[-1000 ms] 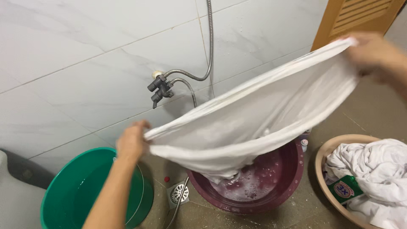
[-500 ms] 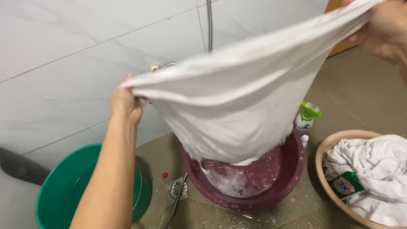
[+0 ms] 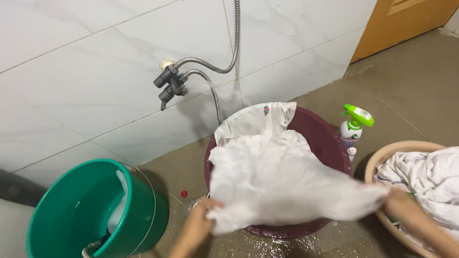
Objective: The person hand-washes white clothes in a maroon basin filled with soapy water. They scrub the fabric, rinse it under a shower head, and transfer the washed items to a beige basin.
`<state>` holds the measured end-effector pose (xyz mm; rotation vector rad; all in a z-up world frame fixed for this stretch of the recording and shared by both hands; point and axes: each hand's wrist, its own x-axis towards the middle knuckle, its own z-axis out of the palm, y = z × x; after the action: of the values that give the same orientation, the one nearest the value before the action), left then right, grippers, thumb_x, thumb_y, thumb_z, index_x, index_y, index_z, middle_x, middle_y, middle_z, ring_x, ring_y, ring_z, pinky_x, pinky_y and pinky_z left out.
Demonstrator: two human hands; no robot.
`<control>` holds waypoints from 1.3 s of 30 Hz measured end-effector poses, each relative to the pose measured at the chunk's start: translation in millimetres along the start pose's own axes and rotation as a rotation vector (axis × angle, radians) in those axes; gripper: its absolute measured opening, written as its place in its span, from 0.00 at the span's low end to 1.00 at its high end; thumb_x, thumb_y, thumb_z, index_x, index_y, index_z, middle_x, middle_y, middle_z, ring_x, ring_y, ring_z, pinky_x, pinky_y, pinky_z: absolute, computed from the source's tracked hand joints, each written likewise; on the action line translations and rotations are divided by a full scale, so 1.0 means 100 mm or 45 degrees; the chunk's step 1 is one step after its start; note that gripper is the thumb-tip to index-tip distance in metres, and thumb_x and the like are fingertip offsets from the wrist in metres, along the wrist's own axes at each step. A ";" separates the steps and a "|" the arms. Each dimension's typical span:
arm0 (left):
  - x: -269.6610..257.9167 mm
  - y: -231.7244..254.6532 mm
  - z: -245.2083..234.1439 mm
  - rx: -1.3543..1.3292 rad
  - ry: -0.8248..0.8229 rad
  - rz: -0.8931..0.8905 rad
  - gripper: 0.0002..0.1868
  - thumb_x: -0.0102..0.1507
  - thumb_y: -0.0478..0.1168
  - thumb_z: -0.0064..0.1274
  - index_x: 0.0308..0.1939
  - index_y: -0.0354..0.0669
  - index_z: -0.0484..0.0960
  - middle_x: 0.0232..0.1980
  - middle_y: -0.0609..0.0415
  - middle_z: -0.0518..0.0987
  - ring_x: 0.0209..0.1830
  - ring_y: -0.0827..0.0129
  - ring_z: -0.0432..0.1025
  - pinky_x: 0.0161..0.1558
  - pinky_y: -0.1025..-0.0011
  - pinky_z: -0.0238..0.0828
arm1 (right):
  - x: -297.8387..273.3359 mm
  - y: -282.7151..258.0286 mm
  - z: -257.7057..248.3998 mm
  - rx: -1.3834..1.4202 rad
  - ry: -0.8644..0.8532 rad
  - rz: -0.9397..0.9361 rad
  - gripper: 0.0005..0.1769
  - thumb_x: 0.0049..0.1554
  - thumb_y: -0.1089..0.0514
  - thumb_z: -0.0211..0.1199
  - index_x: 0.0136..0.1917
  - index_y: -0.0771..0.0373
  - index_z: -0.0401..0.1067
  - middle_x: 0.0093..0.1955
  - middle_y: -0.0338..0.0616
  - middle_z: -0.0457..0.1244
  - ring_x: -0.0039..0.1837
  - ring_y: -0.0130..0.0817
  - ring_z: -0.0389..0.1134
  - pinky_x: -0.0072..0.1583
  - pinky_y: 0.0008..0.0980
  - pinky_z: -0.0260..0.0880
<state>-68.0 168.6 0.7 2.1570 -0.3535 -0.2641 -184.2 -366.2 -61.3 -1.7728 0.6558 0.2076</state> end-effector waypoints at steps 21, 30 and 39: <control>1.18 1.23 -0.50 -0.045 0.526 0.673 0.16 0.66 0.25 0.40 0.53 0.35 0.80 0.55 0.43 0.81 0.54 0.62 0.75 0.56 0.69 0.70 | 0.23 -1.70 0.03 -0.354 0.545 -1.057 0.22 0.61 0.66 0.53 0.68 0.67 0.72 0.54 0.52 0.70 0.52 0.35 0.70 0.54 0.34 0.70; 0.86 0.11 0.30 0.864 -1.035 -0.117 0.26 0.52 0.35 0.70 0.55 0.48 0.86 0.72 0.44 0.65 0.76 0.48 0.53 0.73 0.57 0.51 | 0.46 -0.65 0.54 -1.447 -0.688 -0.254 0.26 0.51 0.46 0.70 0.59 0.59 0.75 0.64 0.48 0.66 0.65 0.40 0.70 0.66 0.36 0.73; 1.26 -0.54 1.83 1.028 -0.664 -0.118 0.45 0.62 0.38 0.56 0.80 0.54 0.52 0.81 0.48 0.50 0.80 0.42 0.43 0.67 0.36 0.41 | 1.04 -0.01 2.09 -1.760 -0.585 -0.425 0.48 0.57 0.50 0.66 0.82 0.50 0.43 0.83 0.49 0.38 0.80 0.54 0.43 0.71 0.58 0.56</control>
<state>-0.1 15.3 -154.6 2.8798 -0.7528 -0.8625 -57.1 -204.8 -173.0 -2.9318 -0.2686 0.9666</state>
